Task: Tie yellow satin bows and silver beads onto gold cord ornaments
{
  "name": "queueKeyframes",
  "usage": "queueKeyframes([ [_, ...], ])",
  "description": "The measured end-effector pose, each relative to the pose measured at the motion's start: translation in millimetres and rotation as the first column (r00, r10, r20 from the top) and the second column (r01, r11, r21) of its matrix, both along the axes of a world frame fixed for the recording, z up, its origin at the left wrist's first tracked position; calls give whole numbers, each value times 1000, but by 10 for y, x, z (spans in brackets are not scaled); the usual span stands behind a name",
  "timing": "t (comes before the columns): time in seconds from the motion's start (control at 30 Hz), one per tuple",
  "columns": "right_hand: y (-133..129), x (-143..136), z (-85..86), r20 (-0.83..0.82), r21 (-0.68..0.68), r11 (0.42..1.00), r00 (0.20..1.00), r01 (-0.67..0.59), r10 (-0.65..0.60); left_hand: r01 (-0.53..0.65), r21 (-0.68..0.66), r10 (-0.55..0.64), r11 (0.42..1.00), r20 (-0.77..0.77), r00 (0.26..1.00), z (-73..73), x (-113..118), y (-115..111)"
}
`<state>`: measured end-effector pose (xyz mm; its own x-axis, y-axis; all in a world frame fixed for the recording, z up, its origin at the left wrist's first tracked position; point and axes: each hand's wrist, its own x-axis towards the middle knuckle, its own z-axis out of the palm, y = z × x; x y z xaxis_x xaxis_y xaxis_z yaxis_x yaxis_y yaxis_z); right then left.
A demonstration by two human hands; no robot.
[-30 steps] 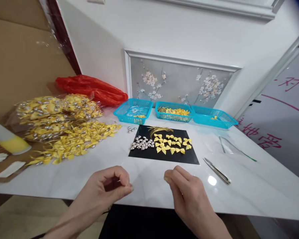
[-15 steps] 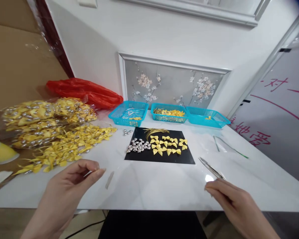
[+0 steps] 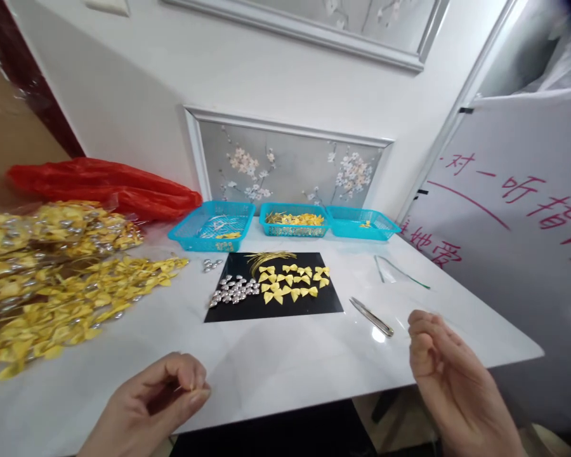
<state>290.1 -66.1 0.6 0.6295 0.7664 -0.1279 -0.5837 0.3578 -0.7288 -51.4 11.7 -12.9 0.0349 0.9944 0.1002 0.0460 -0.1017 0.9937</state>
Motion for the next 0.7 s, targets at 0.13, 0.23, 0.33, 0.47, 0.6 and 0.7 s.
queueKeyframes([
  [0.13, -10, -50, 91, -70, 89, 996, 997, -31, 37, 40, -31, -42, 999, -76, 996, -13, 62, 47],
  [0.23, -39, -68, 79, 31, 98, 987, 992, -128, 125, 127, 23, -113, 992, -329, 938, 42, 157, 132],
  [0.33, -85, -23, -1, 131, 61, 990, 984, -128, 119, 202, 83, -128, 976, -529, 839, 114, 310, 307],
  [0.47, -160, 102, -107, 174, 21, 994, 980, -107, 102, 200, 175, -23, 964, -696, 718, 146, 599, 612],
  [0.6, -219, 195, -188, 213, -27, 985, 962, -168, 170, 227, 245, 84, 943, -831, 550, 77, 884, 841],
  [0.7, -240, 214, -261, 209, -40, 977, 955, -209, 213, 235, 272, 141, 933, -879, 455, 11, 1012, 941],
])
